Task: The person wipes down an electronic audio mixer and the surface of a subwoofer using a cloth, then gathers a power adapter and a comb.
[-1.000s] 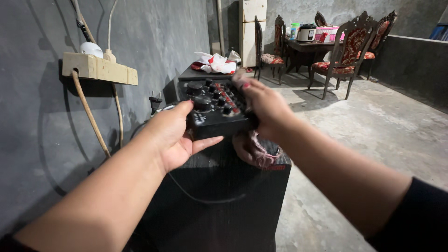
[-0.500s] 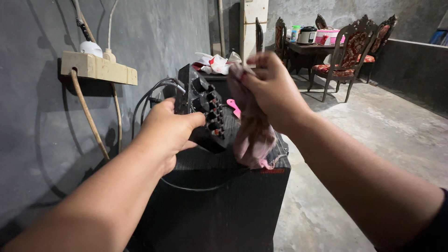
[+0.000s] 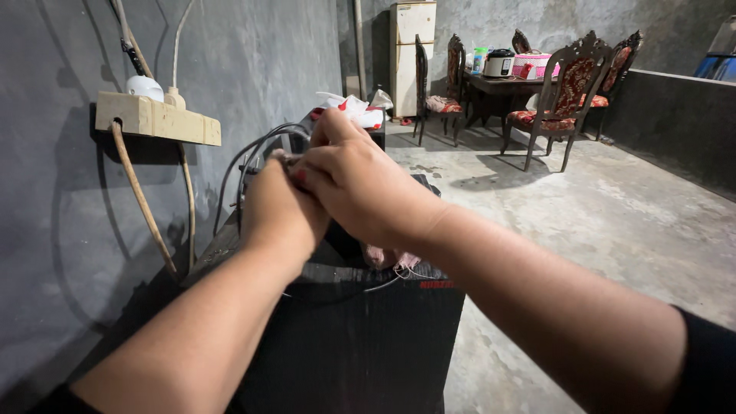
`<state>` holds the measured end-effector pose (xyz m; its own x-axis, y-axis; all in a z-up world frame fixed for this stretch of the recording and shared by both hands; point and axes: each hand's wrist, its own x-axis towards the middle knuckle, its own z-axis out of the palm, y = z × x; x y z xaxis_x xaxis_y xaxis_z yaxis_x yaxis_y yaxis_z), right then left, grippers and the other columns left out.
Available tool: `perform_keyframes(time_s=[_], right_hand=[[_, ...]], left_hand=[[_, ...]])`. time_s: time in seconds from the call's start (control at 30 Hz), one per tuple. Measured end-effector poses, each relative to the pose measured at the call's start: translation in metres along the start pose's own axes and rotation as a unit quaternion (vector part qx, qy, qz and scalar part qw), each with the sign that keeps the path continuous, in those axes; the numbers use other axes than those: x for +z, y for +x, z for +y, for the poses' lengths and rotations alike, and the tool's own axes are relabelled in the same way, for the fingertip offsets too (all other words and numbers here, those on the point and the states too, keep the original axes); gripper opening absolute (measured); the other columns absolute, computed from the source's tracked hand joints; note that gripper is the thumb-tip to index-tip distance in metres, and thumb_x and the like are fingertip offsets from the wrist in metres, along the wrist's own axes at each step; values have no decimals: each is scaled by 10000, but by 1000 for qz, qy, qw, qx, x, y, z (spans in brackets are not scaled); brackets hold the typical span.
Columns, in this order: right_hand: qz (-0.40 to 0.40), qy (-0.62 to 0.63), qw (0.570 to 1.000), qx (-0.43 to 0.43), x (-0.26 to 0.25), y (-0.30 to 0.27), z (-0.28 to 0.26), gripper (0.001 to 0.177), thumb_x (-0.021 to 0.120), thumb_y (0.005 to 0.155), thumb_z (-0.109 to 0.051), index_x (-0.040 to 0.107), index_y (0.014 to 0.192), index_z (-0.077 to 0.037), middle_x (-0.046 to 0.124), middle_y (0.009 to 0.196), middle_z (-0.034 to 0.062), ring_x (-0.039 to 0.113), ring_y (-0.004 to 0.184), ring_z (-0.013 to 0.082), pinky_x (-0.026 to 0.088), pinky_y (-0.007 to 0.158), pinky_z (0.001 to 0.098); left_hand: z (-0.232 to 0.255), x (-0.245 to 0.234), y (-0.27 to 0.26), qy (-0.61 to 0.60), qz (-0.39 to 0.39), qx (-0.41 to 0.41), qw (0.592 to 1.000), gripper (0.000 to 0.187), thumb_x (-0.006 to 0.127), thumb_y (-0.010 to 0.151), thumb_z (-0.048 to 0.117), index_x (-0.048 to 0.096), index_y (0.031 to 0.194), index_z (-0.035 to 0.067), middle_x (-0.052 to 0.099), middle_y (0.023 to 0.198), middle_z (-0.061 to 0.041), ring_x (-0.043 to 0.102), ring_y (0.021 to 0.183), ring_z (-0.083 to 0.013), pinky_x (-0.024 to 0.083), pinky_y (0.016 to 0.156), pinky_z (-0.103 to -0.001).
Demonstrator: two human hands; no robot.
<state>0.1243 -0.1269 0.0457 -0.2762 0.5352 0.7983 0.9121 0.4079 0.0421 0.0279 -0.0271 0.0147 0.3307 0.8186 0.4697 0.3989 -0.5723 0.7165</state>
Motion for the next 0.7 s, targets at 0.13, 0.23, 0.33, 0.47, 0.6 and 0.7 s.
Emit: perform_keyframes(time_s=[0.13,0.23,0.33,0.47,0.6,0.7], right_hand=[[-147,182,938,256,-18,15,2,321,586,979,-260,727,1094,4,580,1139,87,656,876,193,581,769,337],[-15,418,813,405,-46,16,23,333,541,1018,-239,736,1176,-21,706,1087,136,590,827,194,524,724,315],[199,534,679,463,-72,19,48,231,500,1005,-183,650,1142,-75,641,1087,45,628,988,169,508,944,390],[242,622,623,407,-88,-1,65,354,428,964,-216,662,1156,-32,700,1079,86,653,1022,207,483,1039,398],[56,426,797,425,-56,-58,65,359,480,1183,-269,493,1189,90,529,959,272,504,838,433,364,794,615],[-177,145,864,448,-23,-98,57,417,528,1027,-199,647,1426,-215,724,1071,164,709,923,303,614,781,496]], left_hand=[[-16,-5,11,-275,-83,0,958,186,542,1011,165,611,1127,36,720,1054,-115,663,941,-254,563,800,-358],[-25,-21,3,-207,-105,-192,953,328,720,934,151,625,1247,150,718,1089,-67,700,991,-247,613,832,-451],[-39,-30,0,-317,-162,-200,913,334,649,918,119,647,1248,63,719,1161,-71,722,1056,-225,642,898,-483],[-59,-30,5,-361,-193,-189,893,341,633,916,153,673,1242,62,726,1204,-42,697,1075,-194,591,885,-481],[-75,-42,15,-521,-154,-216,811,280,607,932,172,643,1195,84,717,1204,-74,712,1074,-230,585,864,-454],[-80,-65,22,-580,-117,-130,796,239,593,983,179,608,1186,52,699,1208,-127,704,1086,-269,567,834,-413]])
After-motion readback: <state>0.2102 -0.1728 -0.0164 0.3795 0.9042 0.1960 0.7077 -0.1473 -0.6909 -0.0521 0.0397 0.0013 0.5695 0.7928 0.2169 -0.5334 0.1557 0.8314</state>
